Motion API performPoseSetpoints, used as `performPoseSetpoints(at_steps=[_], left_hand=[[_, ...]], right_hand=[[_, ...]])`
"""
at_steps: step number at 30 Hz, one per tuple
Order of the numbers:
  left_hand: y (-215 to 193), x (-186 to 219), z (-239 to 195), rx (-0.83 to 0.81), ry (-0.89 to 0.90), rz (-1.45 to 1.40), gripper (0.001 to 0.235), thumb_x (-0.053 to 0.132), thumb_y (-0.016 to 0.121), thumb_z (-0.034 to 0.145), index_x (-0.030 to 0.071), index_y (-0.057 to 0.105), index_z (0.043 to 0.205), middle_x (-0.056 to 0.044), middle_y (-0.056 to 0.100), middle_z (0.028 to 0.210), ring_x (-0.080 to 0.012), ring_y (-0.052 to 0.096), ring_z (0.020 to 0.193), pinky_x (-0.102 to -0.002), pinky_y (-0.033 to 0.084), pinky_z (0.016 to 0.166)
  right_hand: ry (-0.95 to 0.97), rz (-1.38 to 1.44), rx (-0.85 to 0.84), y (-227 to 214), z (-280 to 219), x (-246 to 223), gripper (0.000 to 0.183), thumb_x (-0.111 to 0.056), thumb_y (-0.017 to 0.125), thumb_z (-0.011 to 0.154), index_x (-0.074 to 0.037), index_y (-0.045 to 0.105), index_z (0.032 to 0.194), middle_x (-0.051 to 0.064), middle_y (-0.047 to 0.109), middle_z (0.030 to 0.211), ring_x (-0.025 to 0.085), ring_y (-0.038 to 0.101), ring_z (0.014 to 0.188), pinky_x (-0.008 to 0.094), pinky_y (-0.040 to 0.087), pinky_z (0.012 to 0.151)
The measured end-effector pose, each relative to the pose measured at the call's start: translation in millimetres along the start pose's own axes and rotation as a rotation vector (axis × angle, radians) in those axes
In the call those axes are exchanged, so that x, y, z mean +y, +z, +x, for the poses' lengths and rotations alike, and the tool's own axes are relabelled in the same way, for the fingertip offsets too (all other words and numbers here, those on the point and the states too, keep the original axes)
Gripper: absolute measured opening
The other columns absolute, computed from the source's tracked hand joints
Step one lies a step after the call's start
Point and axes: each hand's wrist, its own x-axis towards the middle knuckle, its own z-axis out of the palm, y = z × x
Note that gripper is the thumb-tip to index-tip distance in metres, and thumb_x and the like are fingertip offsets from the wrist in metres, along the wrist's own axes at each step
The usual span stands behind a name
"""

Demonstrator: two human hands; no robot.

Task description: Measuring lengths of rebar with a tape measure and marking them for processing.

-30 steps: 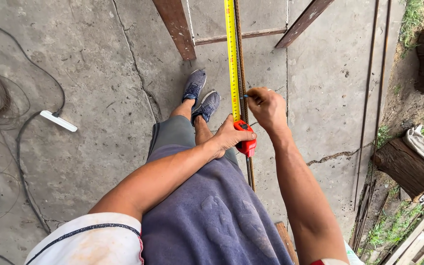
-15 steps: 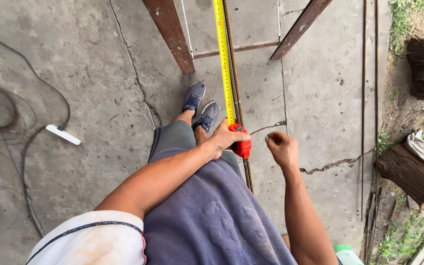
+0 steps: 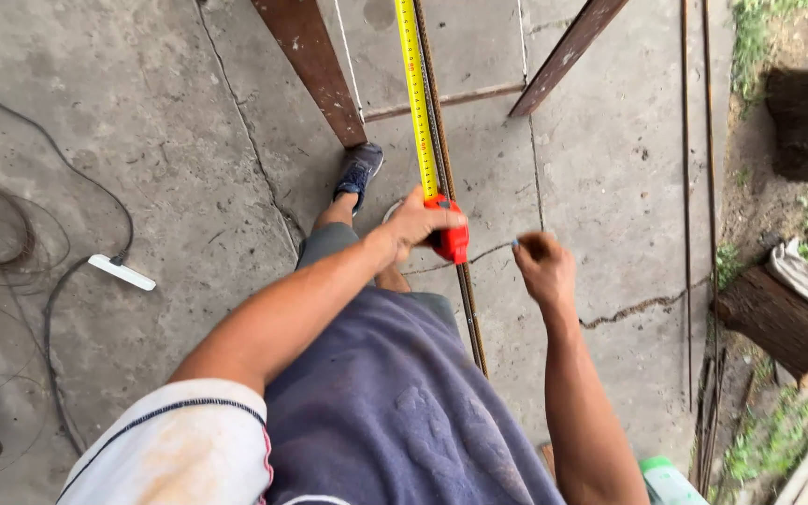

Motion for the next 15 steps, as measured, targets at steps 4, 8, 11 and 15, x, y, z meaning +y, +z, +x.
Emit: performPoseSetpoints(at_steps=[4, 8, 11, 15], left_hand=[[-10.8, 53.2, 14.6, -0.034, 0.028, -0.005, 0.069, 0.023, 0.098, 0.059, 0.004, 0.057, 0.111, -0.018, 0.06, 0.105, -0.0342, 0.067, 0.097, -0.048, 0.061, 0.074], [-24.8, 84.0, 24.0, -0.029, 0.052, -0.024, 0.07, 0.026, 0.1, 0.056, 0.006, 0.058, 0.108, -0.017, 0.061, 0.101, -0.0312, 0.069, 0.093, -0.047, 0.063, 0.071], [-28.1, 76.5, 41.4, -0.042, 0.032, -0.015, 0.073, 0.027, 0.101, 0.054, 0.005, 0.057, 0.108, -0.019, 0.06, 0.101, -0.0342, 0.068, 0.092, -0.05, 0.063, 0.072], [-27.1, 96.6, 16.9, -0.049, 0.023, -0.044, 0.068, 0.025, 0.099, 0.055, 0.007, 0.057, 0.106, -0.014, 0.061, 0.096, -0.0289, 0.067, 0.089, -0.046, 0.063, 0.071]], right_hand=[[-0.131, 0.012, 0.034, -2.4, 57.0, -76.9, 0.015, -0.025, 0.078, 0.088, -0.019, 0.076, 0.102, 0.01, 0.076, 0.089, 0.035, 0.072, 0.092, 0.046, 0.056, 0.082], [-0.338, -0.03, 0.07, 9.0, 119.4, -147.8, 0.013, -0.021, 0.08, 0.088, -0.018, 0.077, 0.101, 0.008, 0.076, 0.088, 0.034, 0.073, 0.087, 0.046, 0.057, 0.079], [-0.458, -0.053, 0.066, 11.6, 152.4, -193.5, 0.015, -0.014, 0.081, 0.086, -0.019, 0.076, 0.1, 0.008, 0.075, 0.089, 0.033, 0.073, 0.086, 0.046, 0.058, 0.079], [-0.482, -0.094, 0.05, 21.8, 176.5, -218.4, 0.016, -0.018, 0.083, 0.085, -0.022, 0.076, 0.099, 0.002, 0.074, 0.089, 0.028, 0.073, 0.085, 0.042, 0.058, 0.077]])
